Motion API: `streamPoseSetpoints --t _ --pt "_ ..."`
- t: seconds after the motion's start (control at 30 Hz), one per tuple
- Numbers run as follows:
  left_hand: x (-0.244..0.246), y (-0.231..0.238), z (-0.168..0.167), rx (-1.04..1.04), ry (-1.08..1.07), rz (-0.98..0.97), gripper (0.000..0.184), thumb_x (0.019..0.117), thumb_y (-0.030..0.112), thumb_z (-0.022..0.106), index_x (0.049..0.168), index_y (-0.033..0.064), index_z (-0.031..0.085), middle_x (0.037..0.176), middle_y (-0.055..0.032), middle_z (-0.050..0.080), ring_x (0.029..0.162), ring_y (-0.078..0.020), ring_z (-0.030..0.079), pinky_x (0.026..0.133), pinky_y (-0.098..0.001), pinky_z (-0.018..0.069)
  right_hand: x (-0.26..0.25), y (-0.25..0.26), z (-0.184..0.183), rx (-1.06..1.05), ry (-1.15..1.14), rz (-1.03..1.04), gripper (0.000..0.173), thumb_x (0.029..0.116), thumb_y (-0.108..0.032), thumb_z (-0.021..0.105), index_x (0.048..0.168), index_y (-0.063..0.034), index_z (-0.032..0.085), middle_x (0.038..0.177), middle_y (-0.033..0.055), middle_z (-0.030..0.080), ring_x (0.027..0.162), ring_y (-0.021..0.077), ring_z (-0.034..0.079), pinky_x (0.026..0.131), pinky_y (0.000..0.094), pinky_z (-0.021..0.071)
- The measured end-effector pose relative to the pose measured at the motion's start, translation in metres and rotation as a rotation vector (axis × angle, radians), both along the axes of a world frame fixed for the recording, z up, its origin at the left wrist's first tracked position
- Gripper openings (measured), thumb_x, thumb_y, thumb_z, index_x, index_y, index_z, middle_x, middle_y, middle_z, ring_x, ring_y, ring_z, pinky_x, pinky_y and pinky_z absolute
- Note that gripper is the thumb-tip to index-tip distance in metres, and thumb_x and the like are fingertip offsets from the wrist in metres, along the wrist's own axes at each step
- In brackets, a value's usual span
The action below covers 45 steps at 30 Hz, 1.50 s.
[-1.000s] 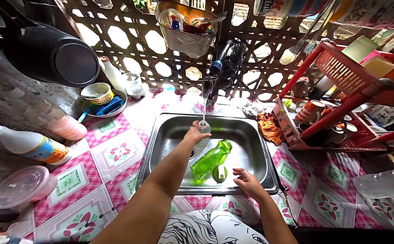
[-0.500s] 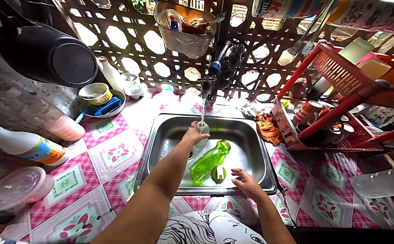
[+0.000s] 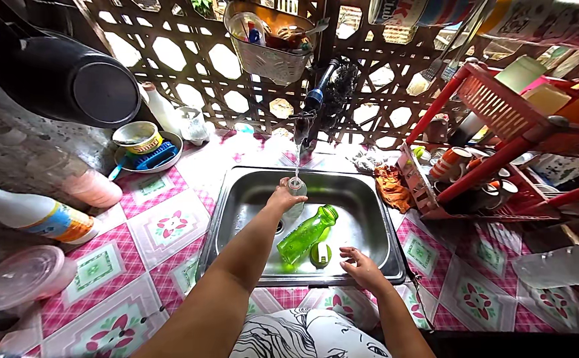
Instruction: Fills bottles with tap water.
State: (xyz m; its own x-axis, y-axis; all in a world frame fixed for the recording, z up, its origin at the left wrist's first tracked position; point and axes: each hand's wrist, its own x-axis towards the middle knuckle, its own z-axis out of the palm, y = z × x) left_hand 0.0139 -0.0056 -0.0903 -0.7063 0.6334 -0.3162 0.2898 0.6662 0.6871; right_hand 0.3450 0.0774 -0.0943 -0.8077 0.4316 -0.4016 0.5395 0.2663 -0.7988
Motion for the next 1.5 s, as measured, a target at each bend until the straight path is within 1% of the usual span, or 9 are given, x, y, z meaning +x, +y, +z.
streamPoseSetpoints --t 0.07,0.27,0.6,0.87,1.07,1.5 --pt "0.0004 0.0000 0.0012 -0.003 -0.004 0.003 0.113 0.0735 0.060 0.086 0.159 0.0149 0.026 0.143 -0.0254 0.054 0.127 -0.0397 0.059 0.104 -0.0596 0.0479 -0.0003 -0.0003 0.0006 0.005 -0.002 0.000 0.051 0.0998 -0.019 0.063 0.147 -0.0030 0.051 0.140 0.0173 0.060 0.115 0.0238 0.065 0.101 0.0407 0.0525" --pt "0.0002 0.0005 0.0009 -0.019 0.001 -0.002 0.113 0.0737 0.060 0.086 0.159 0.0159 0.026 0.145 -0.0247 0.052 0.128 -0.0385 0.058 0.105 -0.0583 0.0478 -0.0010 -0.0005 -0.0003 -0.019 -0.016 0.006 0.051 0.0998 -0.018 0.063 0.147 -0.0030 0.050 0.141 0.0170 0.059 0.115 0.0228 0.065 0.100 0.0398 0.0529" --pt "-0.0001 -0.0001 -0.0002 0.002 -0.004 0.002 0.112 0.0734 0.060 0.086 0.158 0.0158 0.028 0.144 -0.0251 0.053 0.127 -0.0385 0.059 0.105 -0.0582 0.0480 -0.0018 -0.0004 0.0000 -0.018 -0.025 0.010 0.051 0.1003 -0.018 0.063 0.147 -0.0034 0.050 0.141 0.0173 0.059 0.116 0.0234 0.065 0.101 0.0406 0.0526" --pt "-0.0004 0.0008 -0.0003 -0.008 -0.003 0.001 0.113 0.0736 0.060 0.086 0.159 0.0155 0.026 0.143 -0.0248 0.053 0.126 -0.0385 0.059 0.104 -0.0580 0.0484 -0.0008 -0.0001 -0.0044 -0.016 -0.028 0.009 0.051 0.1006 -0.019 0.063 0.147 -0.0041 0.050 0.141 0.0164 0.059 0.115 0.0228 0.066 0.100 0.0402 0.0531" --pt "-0.0009 0.0012 -0.0017 0.009 -0.006 0.007 0.113 0.0737 0.058 0.087 0.158 0.0148 0.026 0.142 -0.0258 0.054 0.125 -0.0399 0.060 0.103 -0.0596 0.0486 -0.0012 0.0001 -0.0046 -0.008 -0.028 0.011 0.051 0.1004 -0.020 0.063 0.147 -0.0038 0.050 0.141 0.0169 0.059 0.115 0.0236 0.066 0.100 0.0413 0.0532" --pt "-0.0010 0.0008 -0.0023 0.014 -0.002 0.002 0.113 0.0735 0.058 0.087 0.159 0.0146 0.027 0.143 -0.0242 0.054 0.127 -0.0377 0.059 0.105 -0.0577 0.0479 -0.0018 -0.0004 -0.0057 -0.011 -0.045 0.014 0.051 0.1004 -0.019 0.063 0.147 -0.0040 0.050 0.142 0.0166 0.059 0.115 0.0226 0.066 0.100 0.0398 0.0533"
